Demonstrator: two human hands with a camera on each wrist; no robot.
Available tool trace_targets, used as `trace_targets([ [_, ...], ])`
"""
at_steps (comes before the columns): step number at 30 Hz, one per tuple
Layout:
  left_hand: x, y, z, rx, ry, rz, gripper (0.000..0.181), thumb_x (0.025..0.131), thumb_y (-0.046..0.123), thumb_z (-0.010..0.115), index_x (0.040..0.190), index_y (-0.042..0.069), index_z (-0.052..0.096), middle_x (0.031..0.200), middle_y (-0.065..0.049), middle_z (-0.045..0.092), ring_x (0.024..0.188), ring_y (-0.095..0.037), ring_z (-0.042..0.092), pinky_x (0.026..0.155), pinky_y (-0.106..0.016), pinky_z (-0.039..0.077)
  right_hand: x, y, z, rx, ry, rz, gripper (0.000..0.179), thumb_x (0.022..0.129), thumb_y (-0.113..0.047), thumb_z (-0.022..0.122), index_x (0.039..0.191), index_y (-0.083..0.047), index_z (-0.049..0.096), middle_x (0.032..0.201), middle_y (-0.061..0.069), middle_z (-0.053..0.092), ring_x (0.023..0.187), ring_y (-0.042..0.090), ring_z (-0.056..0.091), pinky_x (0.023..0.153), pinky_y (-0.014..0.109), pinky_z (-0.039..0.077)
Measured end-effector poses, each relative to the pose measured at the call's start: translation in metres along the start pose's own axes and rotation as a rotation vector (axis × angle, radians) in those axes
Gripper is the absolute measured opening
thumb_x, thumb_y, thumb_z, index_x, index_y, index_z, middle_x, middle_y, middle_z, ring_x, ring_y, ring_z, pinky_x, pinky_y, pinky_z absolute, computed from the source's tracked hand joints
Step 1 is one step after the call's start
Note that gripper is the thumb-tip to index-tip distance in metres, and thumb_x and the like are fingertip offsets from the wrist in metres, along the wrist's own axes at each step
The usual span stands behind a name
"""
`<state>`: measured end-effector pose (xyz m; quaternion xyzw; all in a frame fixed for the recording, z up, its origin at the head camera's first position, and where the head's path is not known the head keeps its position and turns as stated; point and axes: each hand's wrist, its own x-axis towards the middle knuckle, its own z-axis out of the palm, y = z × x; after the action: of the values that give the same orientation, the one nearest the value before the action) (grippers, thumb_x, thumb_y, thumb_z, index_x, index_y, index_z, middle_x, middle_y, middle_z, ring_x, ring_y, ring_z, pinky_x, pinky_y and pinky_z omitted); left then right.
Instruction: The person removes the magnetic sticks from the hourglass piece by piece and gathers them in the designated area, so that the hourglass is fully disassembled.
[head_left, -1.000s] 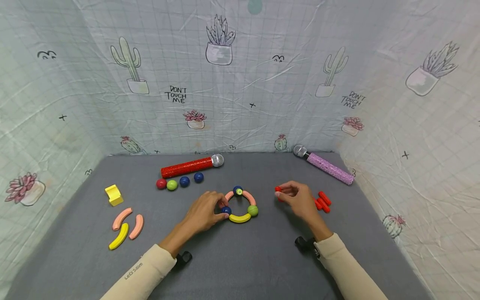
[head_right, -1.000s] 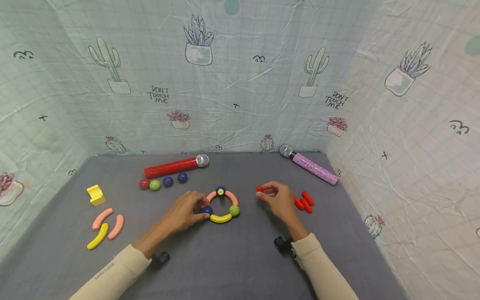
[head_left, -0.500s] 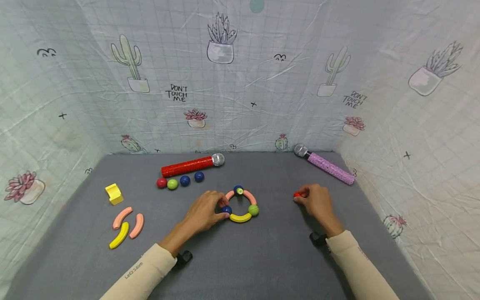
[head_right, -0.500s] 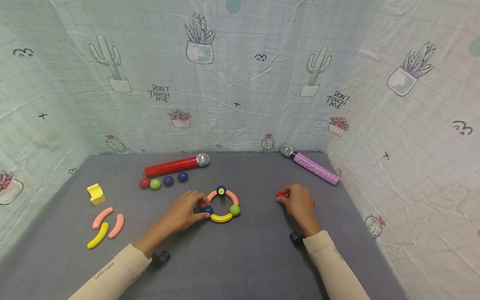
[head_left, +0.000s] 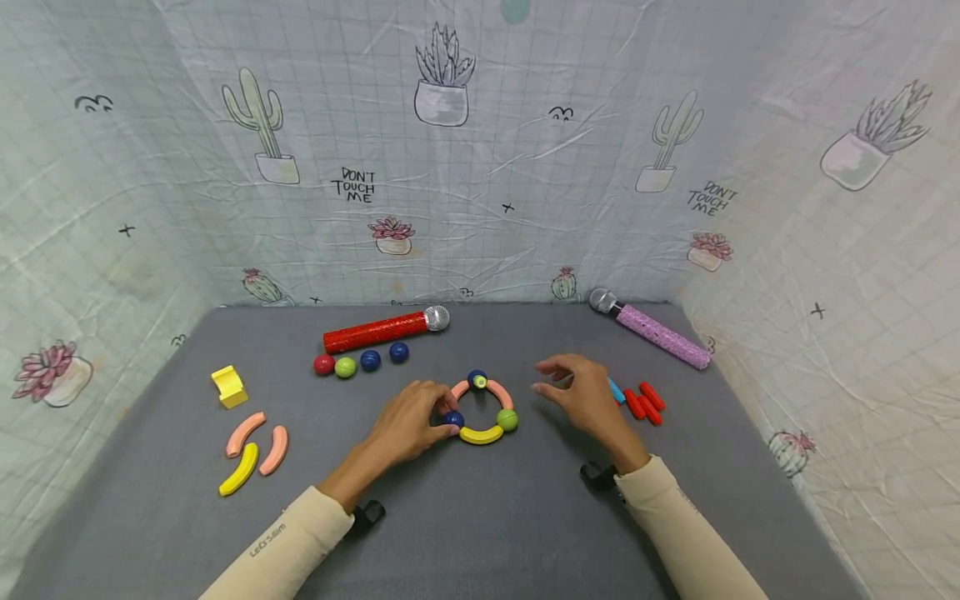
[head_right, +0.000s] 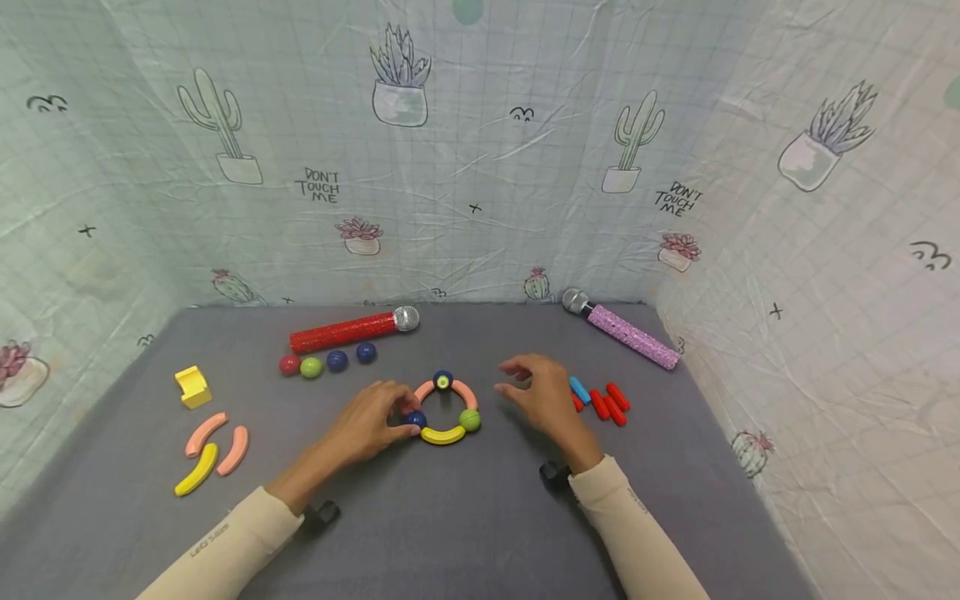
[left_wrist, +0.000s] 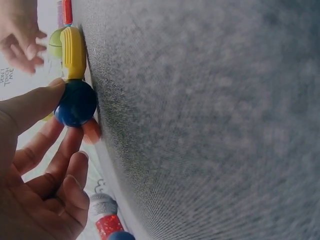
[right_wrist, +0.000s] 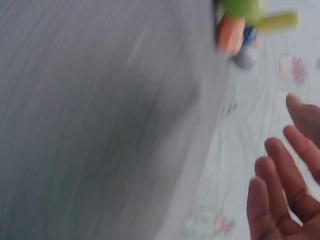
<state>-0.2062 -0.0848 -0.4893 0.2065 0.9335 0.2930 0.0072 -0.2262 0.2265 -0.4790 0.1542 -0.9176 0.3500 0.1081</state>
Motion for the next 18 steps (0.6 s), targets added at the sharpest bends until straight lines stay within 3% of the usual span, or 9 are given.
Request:
trace_targets([
  [6,-0.001,0.002,-0.001,0.007,-0.003,-0.002,0.024,0.085,0.026,0.092,0.101,0.022,0.076,0.097,0.004,0.068,0.093,-0.014,0.06,0.081,-0.035,0.051,0.012,-0.033,0.034,0.085,-0.13,-0.086,0.038,0.091,-0.021,0.086,0.127,-0.015,0.077,0.123,0.008,0.077,0.108,0.028,0.071,0.09,0.048,0.061],
  [10,0.0,0.002,0.0,0.007,0.007,0.014,0.024,0.084,0.026,0.093,0.101,0.021,0.076,0.096,0.003,0.069,0.093,-0.014,0.06,0.081,-0.035,0.051,0.021,-0.044,0.049,0.106,-0.158,-0.128,0.034,0.092,-0.019,0.085,0.125,-0.015,0.078,0.121,0.006,0.078,0.11,0.028,0.073,0.091,0.048,0.062],
  [18,0.001,-0.001,0.002,0.005,0.019,0.026,0.026,0.082,0.026,0.094,0.099,0.02,0.075,0.094,0.003,0.069,0.091,-0.014,0.059,0.08,-0.034,0.05,0.029,-0.05,0.058,0.151,-0.12,-0.029,0.019,0.093,-0.019,0.082,0.111,-0.014,0.081,0.098,-0.004,0.08,0.084,0.011,0.074,0.076,0.031,0.061],
])
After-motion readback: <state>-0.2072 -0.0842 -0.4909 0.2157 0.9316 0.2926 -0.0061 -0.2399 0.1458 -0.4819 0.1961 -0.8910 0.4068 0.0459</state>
